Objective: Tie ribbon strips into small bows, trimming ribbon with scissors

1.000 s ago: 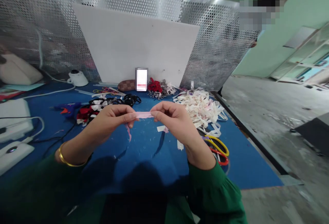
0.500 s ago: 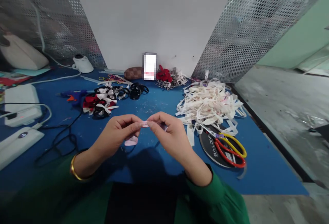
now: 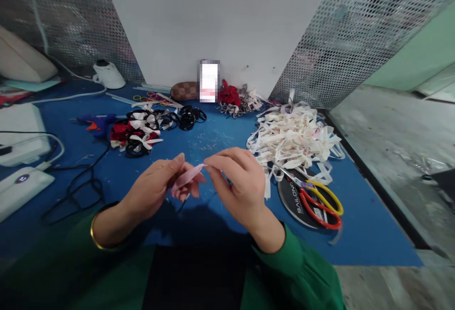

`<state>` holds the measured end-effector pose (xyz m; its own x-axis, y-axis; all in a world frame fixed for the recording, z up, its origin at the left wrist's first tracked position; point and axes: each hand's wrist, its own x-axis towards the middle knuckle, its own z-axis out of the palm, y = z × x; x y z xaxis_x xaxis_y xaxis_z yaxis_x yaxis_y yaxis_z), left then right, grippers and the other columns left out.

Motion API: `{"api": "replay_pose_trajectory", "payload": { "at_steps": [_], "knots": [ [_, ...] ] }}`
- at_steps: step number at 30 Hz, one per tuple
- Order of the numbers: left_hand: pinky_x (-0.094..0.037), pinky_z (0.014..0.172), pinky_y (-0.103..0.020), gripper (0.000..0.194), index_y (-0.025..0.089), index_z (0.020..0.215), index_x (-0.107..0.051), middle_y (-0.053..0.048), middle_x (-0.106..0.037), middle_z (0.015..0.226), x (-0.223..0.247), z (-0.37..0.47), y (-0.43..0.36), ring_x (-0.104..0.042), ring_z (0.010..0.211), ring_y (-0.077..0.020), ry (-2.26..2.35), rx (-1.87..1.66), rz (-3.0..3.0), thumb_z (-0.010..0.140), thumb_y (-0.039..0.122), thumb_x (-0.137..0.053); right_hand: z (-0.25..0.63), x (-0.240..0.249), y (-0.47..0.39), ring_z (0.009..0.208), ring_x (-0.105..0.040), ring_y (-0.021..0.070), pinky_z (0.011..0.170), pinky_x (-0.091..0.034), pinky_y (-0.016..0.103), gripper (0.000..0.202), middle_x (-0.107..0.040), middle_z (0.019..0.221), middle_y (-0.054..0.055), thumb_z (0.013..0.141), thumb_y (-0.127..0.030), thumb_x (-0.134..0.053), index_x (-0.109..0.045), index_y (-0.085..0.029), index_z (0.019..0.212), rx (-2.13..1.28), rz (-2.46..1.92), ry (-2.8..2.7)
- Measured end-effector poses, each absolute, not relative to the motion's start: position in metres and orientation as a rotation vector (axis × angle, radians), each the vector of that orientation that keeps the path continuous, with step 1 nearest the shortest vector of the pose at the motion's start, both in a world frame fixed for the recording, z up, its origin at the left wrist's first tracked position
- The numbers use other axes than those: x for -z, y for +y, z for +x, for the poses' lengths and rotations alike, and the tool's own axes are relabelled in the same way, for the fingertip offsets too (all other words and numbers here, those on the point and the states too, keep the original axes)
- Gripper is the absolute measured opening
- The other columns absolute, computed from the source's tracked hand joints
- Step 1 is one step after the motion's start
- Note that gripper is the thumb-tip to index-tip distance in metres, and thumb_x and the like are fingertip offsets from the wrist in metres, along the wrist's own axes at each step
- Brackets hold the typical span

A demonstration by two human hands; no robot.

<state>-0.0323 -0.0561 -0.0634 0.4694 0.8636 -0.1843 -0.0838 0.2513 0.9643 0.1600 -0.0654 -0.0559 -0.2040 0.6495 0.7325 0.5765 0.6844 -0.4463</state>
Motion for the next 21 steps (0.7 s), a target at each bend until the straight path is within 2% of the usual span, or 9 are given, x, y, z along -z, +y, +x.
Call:
{"api": "replay_pose_trajectory", "payload": {
  "at_steps": [3, 6, 9, 14, 18, 21],
  "knots": [
    [-0.044, 0.05, -0.02, 0.051, 0.015, 0.083, -0.078, -0.005, -0.069, 0.066, 0.0653, -0.0316, -0.0548, -0.058, 0.052, -0.0107, 0.709, -0.604, 0.939, 0.09, 0.061, -0.057, 0.1612, 0.0565, -0.0642, 0.085, -0.072, 0.0199, 0.077, -0.054, 0.037, 0.017, -0.075, 0.09, 0.005, 0.091, -0.009, -0.062, -0.071, -0.023, 0.096, -0.001, -0.864, -1.952],
    [-0.04, 0.046, -0.016, 0.034, 0.015, 0.081, -0.076, -0.001, -0.064, 0.061, 0.0658, -0.0303, -0.0561, -0.054, 0.049, -0.0074, 0.66, -0.589, 0.847, 0.083, 0.049, -0.074, 0.161, 0.0574, -0.0627, 0.087, -0.074, 0.0211, 0.079, -0.055, 0.039, 0.019, -0.075, 0.09, 0.005, 0.09, -0.007, -0.061, -0.071, -0.024, 0.095, 0.032, -0.824, -1.981],
    [-0.04, 0.044, -0.015, 0.024, 0.015, 0.077, -0.073, 0.002, -0.06, 0.06, 0.065, -0.0293, -0.0581, -0.05, 0.048, -0.0055, 0.693, -0.693, 0.82, 0.079, 0.037, -0.08, 0.1604, 0.0578, -0.0616, 0.089, -0.075, 0.0222, 0.079, -0.054, 0.039, 0.019, -0.075, 0.088, 0.006, 0.089, -0.006, -0.062, -0.071, -0.022, 0.095, 0.029, -0.817, -1.969],
    [-0.042, 0.042, -0.016, 0.023, 0.016, 0.075, -0.07, 0.003, -0.056, 0.058, 0.0633, -0.0281, -0.0597, -0.05, 0.051, -0.0082, 0.754, -0.807, 0.791, 0.072, 0.032, -0.086, 0.1594, 0.0584, -0.0617, 0.093, -0.074, 0.0225, 0.082, -0.054, 0.04, 0.023, -0.074, 0.089, 0.005, 0.091, -0.006, -0.059, -0.071, -0.023, 0.098, -0.022, -0.841, -1.953],
    [-0.043, 0.041, -0.015, 0.022, 0.016, 0.076, -0.071, 0.003, -0.055, 0.056, 0.0624, -0.0268, -0.0607, -0.048, 0.049, -0.0073, 0.807, -0.86, 0.768, 0.071, 0.032, -0.086, 0.1577, 0.0593, -0.0661, 0.105, -0.07, 0.0254, 0.091, -0.052, 0.045, 0.024, -0.074, 0.1, 0.008, 0.09, -0.008, -0.062, -0.071, -0.024, 0.105, -0.072, -0.961, -1.848],
    [-0.044, 0.039, -0.015, 0.024, 0.015, 0.076, -0.072, 0.003, -0.056, 0.057, 0.0625, -0.0249, -0.0618, -0.048, 0.049, -0.0069, 0.863, -0.911, 0.789, 0.071, 0.033, -0.087, 0.1553, 0.0581, -0.0713, 0.095, -0.069, 0.0244, 0.088, -0.051, 0.046, 0.02, -0.073, 0.095, 0.007, 0.089, -0.011, -0.064, -0.071, -0.025, 0.101, -0.021, -1.023, -1.788]
  ]
}}
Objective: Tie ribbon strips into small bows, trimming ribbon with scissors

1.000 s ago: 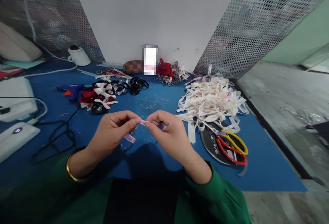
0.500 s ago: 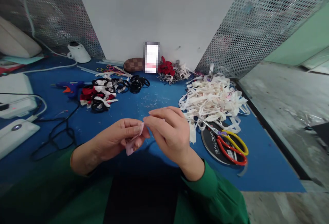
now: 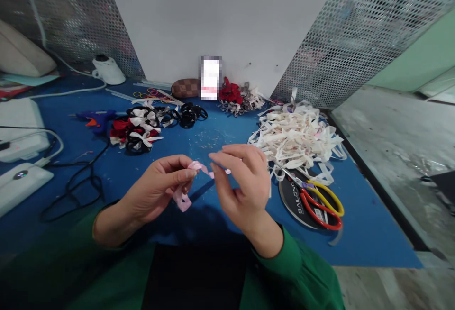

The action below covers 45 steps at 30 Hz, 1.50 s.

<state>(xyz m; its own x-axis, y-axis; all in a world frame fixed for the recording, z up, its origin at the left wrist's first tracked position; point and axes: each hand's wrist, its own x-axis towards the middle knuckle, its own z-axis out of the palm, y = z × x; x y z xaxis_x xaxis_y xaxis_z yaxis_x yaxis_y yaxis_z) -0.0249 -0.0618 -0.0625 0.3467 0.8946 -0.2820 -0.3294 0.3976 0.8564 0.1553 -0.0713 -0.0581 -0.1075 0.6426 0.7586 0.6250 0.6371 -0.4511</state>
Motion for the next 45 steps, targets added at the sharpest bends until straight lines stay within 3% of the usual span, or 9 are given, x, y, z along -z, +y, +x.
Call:
{"api": "replay_pose_trajectory", "payload": {
  "at_steps": [4, 21, 29, 35, 41, 45],
  "knots": [
    [-0.049, 0.038, -0.019, 0.025, 0.015, 0.077, -0.073, 0.002, -0.055, 0.058, 0.064, -0.023, -0.063, -0.048, 0.049, -0.0088, 0.89, -0.946, 0.861, 0.073, 0.036, -0.085, 0.15, 0.057, -0.076, 0.076, -0.068, 0.0189, 0.088, -0.046, 0.045, 0.012, -0.073, 0.082, 0.002, 0.09, -0.015, -0.067, -0.07, -0.026, 0.091, 0.029, -1.075, -1.875],
    [-0.052, 0.04, -0.02, 0.014, 0.016, 0.077, -0.075, 0.002, -0.06, 0.063, 0.065, -0.022, -0.069, -0.059, 0.046, -0.0105, 1.102, -0.966, 1.107, 0.075, 0.029, -0.08, 0.145, 0.06, -0.077, 0.073, -0.068, 0.0166, 0.094, -0.044, 0.042, 0.012, -0.074, 0.076, -0.001, 0.089, -0.013, -0.064, -0.067, -0.023, 0.084, 0.196, -1.137, -2.038],
    [-0.051, 0.042, -0.019, 0.019, 0.015, 0.074, -0.075, 0.002, -0.06, 0.06, 0.063, -0.023, -0.067, -0.056, 0.046, -0.0088, 1.074, -0.94, 1.074, 0.075, 0.033, -0.081, 0.143, 0.064, -0.075, 0.069, -0.068, 0.0164, 0.09, -0.046, 0.041, 0.018, -0.074, 0.072, -0.002, 0.088, -0.012, -0.061, -0.064, -0.025, 0.076, -0.059, -1.15, -1.916],
    [-0.052, 0.044, -0.022, 0.021, 0.015, 0.074, -0.075, 0.001, -0.06, 0.061, 0.064, -0.024, -0.067, -0.056, 0.047, -0.0095, 1.035, -0.918, 1.065, 0.075, 0.035, -0.082, 0.145, 0.061, -0.075, 0.066, -0.064, 0.0145, 0.081, -0.047, 0.036, 0.019, -0.071, 0.068, -0.003, 0.086, -0.011, -0.062, -0.066, -0.023, 0.073, -0.44, -1.171, -1.765],
    [-0.039, 0.04, -0.017, 0.017, 0.017, 0.075, -0.078, 0.0, -0.063, 0.062, 0.064, -0.022, -0.066, -0.051, 0.049, -0.0081, 1.093, -0.964, 1.069, 0.074, 0.034, -0.082, 0.146, 0.059, -0.074, 0.069, -0.066, 0.0156, 0.072, -0.05, 0.031, 0.018, -0.074, 0.072, -0.001, 0.088, -0.014, -0.062, -0.071, -0.023, 0.074, -0.698, -1.237, -1.637],
    [-0.032, 0.039, -0.018, 0.016, 0.018, 0.077, -0.078, 0.002, -0.061, 0.058, 0.065, -0.021, -0.065, -0.042, 0.044, -0.0057, 1.116, -0.979, 1.07, 0.075, 0.034, -0.081, 0.146, 0.061, -0.074, 0.073, -0.068, 0.0173, 0.086, -0.051, 0.038, 0.013, -0.075, 0.075, -0.001, 0.089, -0.018, -0.065, -0.072, -0.024, 0.079, -0.6, -1.19, -1.711]
  ]
}}
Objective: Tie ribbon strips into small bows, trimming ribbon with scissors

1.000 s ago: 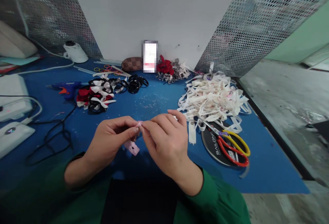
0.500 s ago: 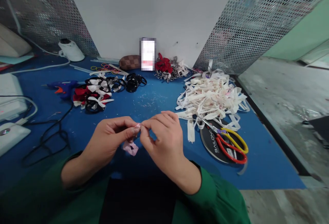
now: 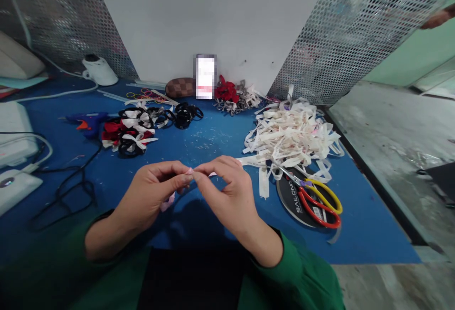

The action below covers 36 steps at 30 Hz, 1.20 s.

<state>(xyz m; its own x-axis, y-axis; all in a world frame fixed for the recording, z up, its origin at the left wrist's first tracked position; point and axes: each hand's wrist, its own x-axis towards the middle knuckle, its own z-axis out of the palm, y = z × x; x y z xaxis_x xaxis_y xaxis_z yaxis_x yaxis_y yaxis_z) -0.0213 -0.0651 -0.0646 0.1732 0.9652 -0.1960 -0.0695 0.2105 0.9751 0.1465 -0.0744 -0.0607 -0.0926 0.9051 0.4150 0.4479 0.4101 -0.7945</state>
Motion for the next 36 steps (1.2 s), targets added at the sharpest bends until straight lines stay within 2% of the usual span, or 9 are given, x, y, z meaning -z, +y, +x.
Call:
{"api": "replay_pose_trajectory", "payload": {
  "at_steps": [3, 6, 12, 20, 24, 27, 30, 32, 36],
  "knots": [
    [-0.029, 0.038, -0.018, 0.016, 0.018, 0.078, -0.078, 0.002, -0.061, 0.058, 0.065, -0.021, -0.066, -0.039, 0.043, -0.0047, 1.114, -0.971, 1.089, 0.077, 0.034, -0.08, 0.147, 0.063, -0.075, 0.072, -0.069, 0.0169, 0.101, -0.045, 0.045, 0.013, -0.076, 0.076, -0.002, 0.088, -0.017, -0.066, -0.071, -0.025, 0.08, -0.452, -1.191, -1.778],
    [-0.029, 0.039, -0.017, 0.016, 0.018, 0.076, -0.076, 0.003, -0.06, 0.059, 0.064, -0.022, -0.066, -0.042, 0.046, -0.0054, 1.105, -0.96, 1.102, 0.078, 0.033, -0.079, 0.148, 0.063, -0.075, 0.072, -0.069, 0.0162, 0.104, -0.042, 0.046, 0.015, -0.075, 0.076, -0.003, 0.089, -0.014, -0.064, -0.07, -0.025, 0.08, -0.419, -1.191, -1.804],
    [-0.03, 0.04, -0.017, 0.012, 0.019, 0.077, -0.077, 0.004, -0.059, 0.057, 0.062, -0.021, -0.066, -0.043, 0.047, -0.0056, 1.051, -0.928, 1.062, 0.076, 0.03, -0.081, 0.149, 0.061, -0.073, 0.068, -0.064, 0.0155, 0.086, -0.049, 0.038, 0.018, -0.071, 0.071, -0.003, 0.086, -0.011, -0.062, -0.067, -0.024, 0.074, -0.517, -1.204, -1.739],
    [-0.036, 0.045, -0.017, 0.01, 0.018, 0.077, -0.079, 0.001, -0.066, 0.063, 0.062, -0.019, -0.063, -0.047, 0.05, -0.0063, 1.065, -0.942, 0.993, 0.074, 0.028, -0.082, 0.156, 0.061, -0.071, 0.074, -0.058, 0.0154, 0.07, -0.044, 0.03, 0.018, -0.063, 0.077, -0.001, 0.094, -0.016, -0.052, -0.062, -0.022, 0.08, -0.569, -1.28, -1.416],
    [-0.035, 0.045, -0.016, 0.011, 0.018, 0.078, -0.08, 0.001, -0.066, 0.063, 0.063, -0.02, -0.064, -0.046, 0.05, -0.0053, 1.071, -0.952, 0.961, 0.073, 0.028, -0.083, 0.159, 0.064, -0.069, 0.068, -0.054, 0.0152, 0.065, -0.042, 0.03, 0.028, -0.055, 0.069, -0.001, 0.098, -0.021, -0.049, -0.055, -0.022, 0.071, -0.536, -1.248, -1.384],
    [-0.035, 0.046, -0.016, 0.012, 0.019, 0.081, -0.081, 0.001, -0.066, 0.062, 0.065, -0.02, -0.065, -0.047, 0.051, -0.0055, 1.075, -0.966, 0.957, 0.072, 0.028, -0.084, 0.157, 0.064, -0.07, 0.081, -0.063, 0.0174, 0.081, -0.047, 0.033, 0.011, -0.067, 0.082, 0.001, 0.093, -0.017, -0.06, -0.066, -0.021, 0.083, -0.428, -1.254, -1.575],
    [-0.037, 0.047, -0.016, 0.012, 0.02, 0.08, -0.082, 0.001, -0.066, 0.063, 0.066, -0.019, -0.066, -0.049, 0.053, -0.0059, 1.071, -0.989, 0.972, 0.072, 0.029, -0.083, 0.154, 0.063, -0.071, 0.082, -0.069, 0.0159, 0.106, -0.04, 0.043, 0.009, -0.074, 0.085, -0.002, 0.091, -0.015, -0.067, -0.07, -0.023, 0.089, -0.348, -1.14, -1.753],
    [-0.036, 0.046, -0.016, 0.01, 0.02, 0.079, -0.081, 0.002, -0.066, 0.062, 0.066, -0.019, -0.067, -0.048, 0.051, -0.0055, 1.076, -0.995, 0.984, 0.072, 0.028, -0.083, 0.153, 0.063, -0.072, 0.073, -0.069, 0.0138, 0.11, -0.037, 0.045, 0.009, -0.074, 0.078, -0.004, 0.09, -0.016, -0.069, -0.07, -0.023, 0.085, -0.265, -1.096, -1.84],
    [-0.036, 0.044, -0.015, 0.004, 0.02, 0.077, -0.08, 0.003, -0.065, 0.06, 0.064, -0.018, -0.067, -0.047, 0.049, -0.0047, 1.094, -1.012, 1.042, 0.074, 0.024, -0.079, 0.151, 0.063, -0.073, 0.072, -0.07, 0.0144, 0.108, -0.04, 0.046, 0.008, -0.074, 0.078, -0.001, 0.09, -0.015, -0.068, -0.071, -0.022, 0.086, -0.015, -1.105, -1.952]
  ]
}}
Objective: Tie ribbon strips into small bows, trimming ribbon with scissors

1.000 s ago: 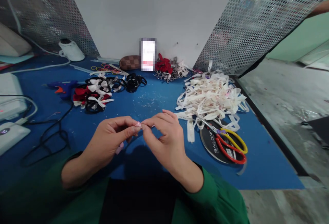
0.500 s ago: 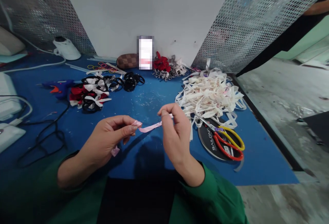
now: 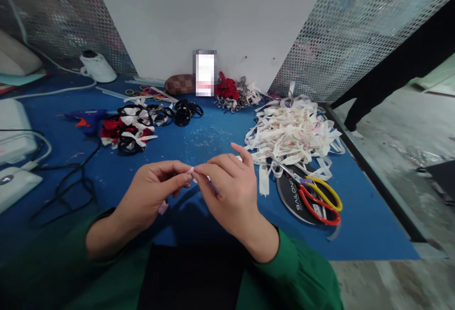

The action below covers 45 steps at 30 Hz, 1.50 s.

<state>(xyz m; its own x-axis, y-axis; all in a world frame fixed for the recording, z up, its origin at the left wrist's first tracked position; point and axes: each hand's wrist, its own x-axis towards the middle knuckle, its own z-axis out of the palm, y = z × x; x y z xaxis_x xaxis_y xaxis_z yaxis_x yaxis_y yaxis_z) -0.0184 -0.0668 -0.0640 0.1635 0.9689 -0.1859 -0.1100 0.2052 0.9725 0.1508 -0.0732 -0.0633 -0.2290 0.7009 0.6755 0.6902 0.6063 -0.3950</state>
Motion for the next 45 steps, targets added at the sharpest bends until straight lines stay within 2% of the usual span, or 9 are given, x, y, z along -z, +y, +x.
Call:
{"api": "replay_pose_trajectory", "payload": {
  "at_steps": [5, 9, 14, 21, 26, 32, 37, 40, 45],
  "knots": [
    [-0.032, 0.038, -0.016, 0.004, 0.018, 0.074, -0.078, 0.005, -0.056, 0.05, 0.0599, -0.0173, -0.0672, -0.04, 0.042, -0.004, 1.143, -0.99, 1.067, 0.074, 0.021, -0.076, 0.1474, 0.0651, -0.0739, 0.073, -0.069, 0.0145, 0.106, -0.041, 0.044, 0.01, -0.074, 0.078, 0.0, 0.089, -0.012, -0.065, -0.069, -0.02, 0.086, 0.174, -1.089, -2.038],
    [-0.029, 0.036, -0.015, 0.003, 0.017, 0.07, -0.076, 0.004, -0.058, 0.052, 0.0592, -0.0168, -0.0674, -0.045, 0.046, -0.0057, 1.111, -0.994, 1.05, 0.071, 0.021, -0.076, 0.1449, 0.0663, -0.0749, 0.074, -0.068, 0.0146, 0.106, -0.041, 0.042, 0.01, -0.073, 0.077, 0.0, 0.09, -0.011, -0.063, -0.067, -0.019, 0.085, 0.244, -1.078, -2.057],
    [-0.031, 0.038, -0.014, 0.004, 0.018, 0.069, -0.076, 0.004, -0.06, 0.054, 0.0607, -0.019, -0.0671, -0.046, 0.047, -0.0052, 1.086, -1.01, 1.068, 0.072, 0.019, -0.077, 0.1449, 0.0693, -0.0742, 0.073, -0.068, 0.015, 0.102, -0.044, 0.043, 0.012, -0.072, 0.077, 0.001, 0.088, -0.008, -0.063, -0.066, -0.019, 0.084, 0.077, -1.092, -2.009],
    [-0.043, 0.05, -0.015, 0.001, 0.018, 0.071, -0.079, 0.001, -0.068, 0.062, 0.0642, -0.0193, -0.0663, -0.051, 0.052, -0.0056, 1.045, -1.018, 1.058, 0.071, 0.017, -0.079, 0.1455, 0.0696, -0.0721, 0.069, -0.066, 0.0125, 0.102, -0.045, 0.04, 0.018, -0.072, 0.073, -0.004, 0.088, -0.006, -0.059, -0.061, -0.022, 0.079, -0.233, -1.085, -1.87],
    [-0.04, 0.048, -0.016, 0.004, 0.019, 0.071, -0.08, 0.0, -0.068, 0.061, 0.0672, -0.0187, -0.0643, -0.052, 0.052, -0.0063, 1.052, -1.008, 0.932, 0.07, 0.022, -0.081, 0.149, 0.0656, -0.0728, 0.071, -0.067, 0.011, 0.102, -0.045, 0.036, 0.016, -0.075, 0.079, -0.005, 0.093, -0.011, -0.06, -0.065, -0.022, 0.083, -0.377, -1.099, -1.812],
    [-0.038, 0.048, -0.017, 0.007, 0.019, 0.071, -0.08, 0.001, -0.065, 0.058, 0.0677, -0.0194, -0.0657, -0.049, 0.051, -0.0061, 1.087, -1.023, 0.906, 0.068, 0.024, -0.082, 0.1491, 0.0641, -0.0748, 0.074, -0.07, 0.0141, 0.105, -0.043, 0.043, 0.006, -0.075, 0.078, -0.001, 0.09, -0.016, -0.071, -0.069, -0.021, 0.086, -0.131, -1.087, -1.913],
    [-0.035, 0.044, -0.016, 0.008, 0.017, 0.071, -0.078, 0.002, -0.061, 0.055, 0.0635, -0.0175, -0.0676, -0.047, 0.051, -0.0063, 1.127, -0.994, 0.945, 0.069, 0.025, -0.081, 0.1467, 0.0644, -0.0768, 0.073, -0.07, 0.0156, 0.106, -0.041, 0.046, 0.011, -0.075, 0.078, 0.0, 0.089, -0.011, -0.067, -0.068, -0.021, 0.086, 0.133, -1.105, -2.003],
    [-0.033, 0.041, -0.015, 0.009, 0.017, 0.068, -0.076, 0.003, -0.058, 0.054, 0.0606, -0.0171, -0.0677, -0.045, 0.048, -0.0058, 1.136, -0.97, 0.956, 0.07, 0.025, -0.08, 0.1452, 0.0661, -0.0761, 0.073, -0.07, 0.0156, 0.105, -0.043, 0.045, 0.014, -0.075, 0.078, -0.001, 0.089, -0.009, -0.063, -0.065, -0.022, 0.084, 0.115, -1.125, -2.0],
    [-0.029, 0.037, -0.016, 0.008, 0.018, 0.07, -0.078, 0.002, -0.059, 0.053, 0.0583, -0.0167, -0.067, -0.045, 0.048, -0.0069, 1.135, -0.932, 0.964, 0.069, 0.026, -0.079, 0.145, 0.068, -0.0727, 0.068, -0.067, 0.0144, 0.097, -0.048, 0.04, 0.017, -0.073, 0.073, -0.003, 0.088, -0.008, -0.059, -0.061, -0.023, 0.079, -0.109, -1.119, -1.898]
  ]
}}
